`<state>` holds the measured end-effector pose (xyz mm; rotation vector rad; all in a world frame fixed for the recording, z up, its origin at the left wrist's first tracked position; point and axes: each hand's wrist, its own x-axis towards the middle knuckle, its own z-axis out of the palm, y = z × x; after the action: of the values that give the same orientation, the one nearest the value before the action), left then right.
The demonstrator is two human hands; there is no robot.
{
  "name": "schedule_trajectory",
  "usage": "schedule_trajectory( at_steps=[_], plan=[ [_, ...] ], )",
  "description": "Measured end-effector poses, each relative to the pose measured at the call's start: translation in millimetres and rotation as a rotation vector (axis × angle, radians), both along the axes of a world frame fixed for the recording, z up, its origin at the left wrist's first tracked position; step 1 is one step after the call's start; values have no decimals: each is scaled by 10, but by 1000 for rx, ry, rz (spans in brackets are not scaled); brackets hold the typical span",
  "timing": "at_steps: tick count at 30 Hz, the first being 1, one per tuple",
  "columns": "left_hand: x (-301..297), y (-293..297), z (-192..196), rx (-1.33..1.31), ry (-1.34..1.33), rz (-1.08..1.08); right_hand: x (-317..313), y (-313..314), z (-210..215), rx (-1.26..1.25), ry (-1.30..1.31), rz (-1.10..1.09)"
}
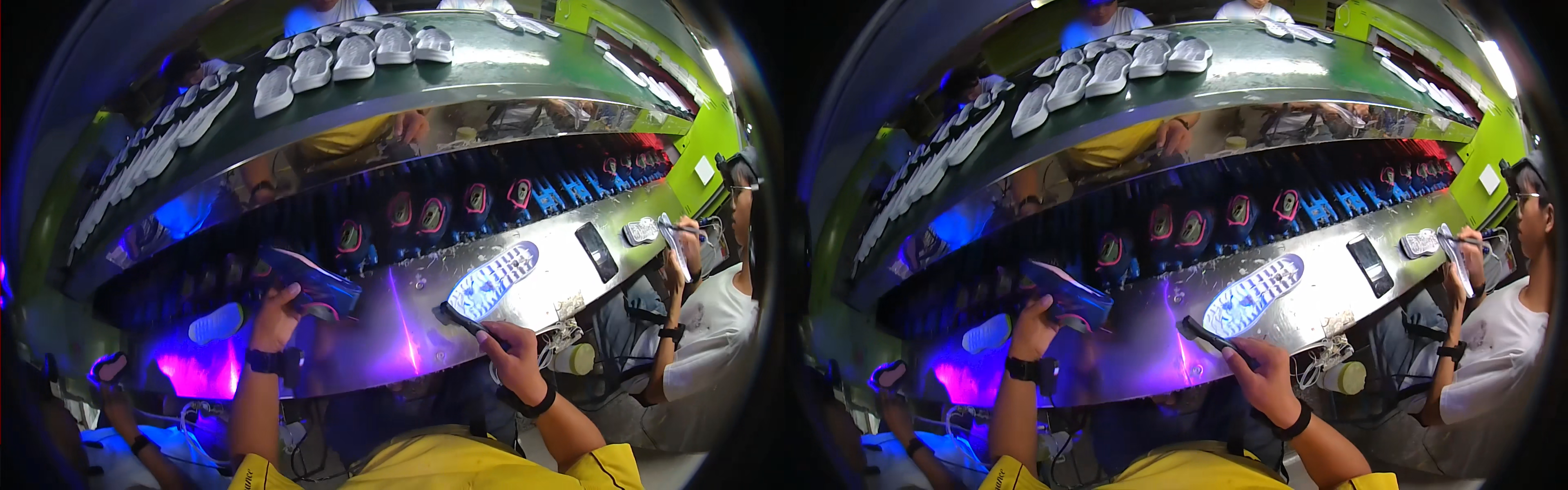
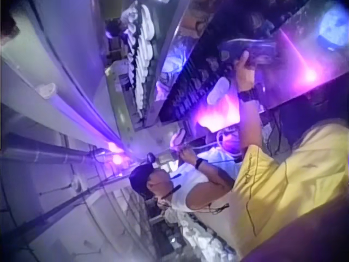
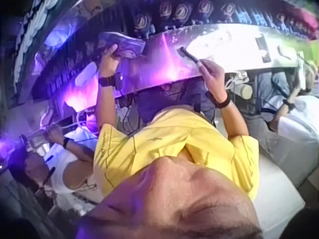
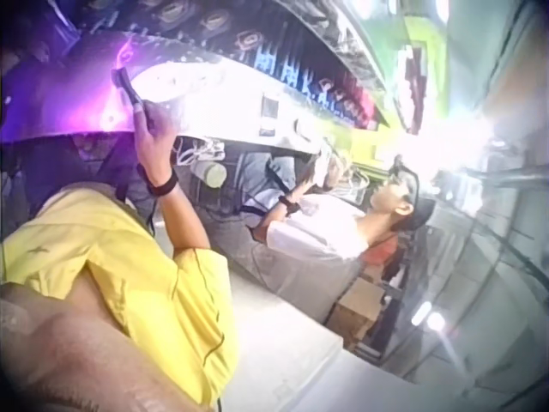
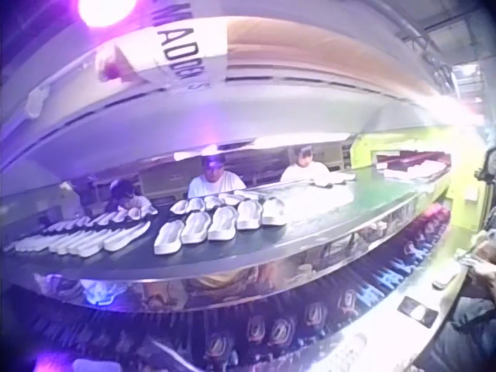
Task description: The worker uses a brush to apply a layer of adhesive or primer to the upper edges and bonding surfaces of athletic shoe components on an assembly line.
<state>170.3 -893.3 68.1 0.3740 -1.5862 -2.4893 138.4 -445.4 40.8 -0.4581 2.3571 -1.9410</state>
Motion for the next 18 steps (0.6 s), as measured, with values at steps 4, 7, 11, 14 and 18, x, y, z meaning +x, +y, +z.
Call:
schedule_trajectory(
  at_steps=[4,7,11,14,18],
  plan=[
    [351,704,263,-493,33,121,65,-130,26,-2,-1,50],
    [634,986,151,-959,18,129,130,-296,42,65,-44,100],
    [919,1391,158,-1287,138,161,204,-395,25,66,-306,220],
    [1129,1545,182,-1515,210,174,244,-523,18,86,-340,304],
    [1341,1598,41,-1558,194,189,335,-755,-120,76,-306,325]
  ],
)
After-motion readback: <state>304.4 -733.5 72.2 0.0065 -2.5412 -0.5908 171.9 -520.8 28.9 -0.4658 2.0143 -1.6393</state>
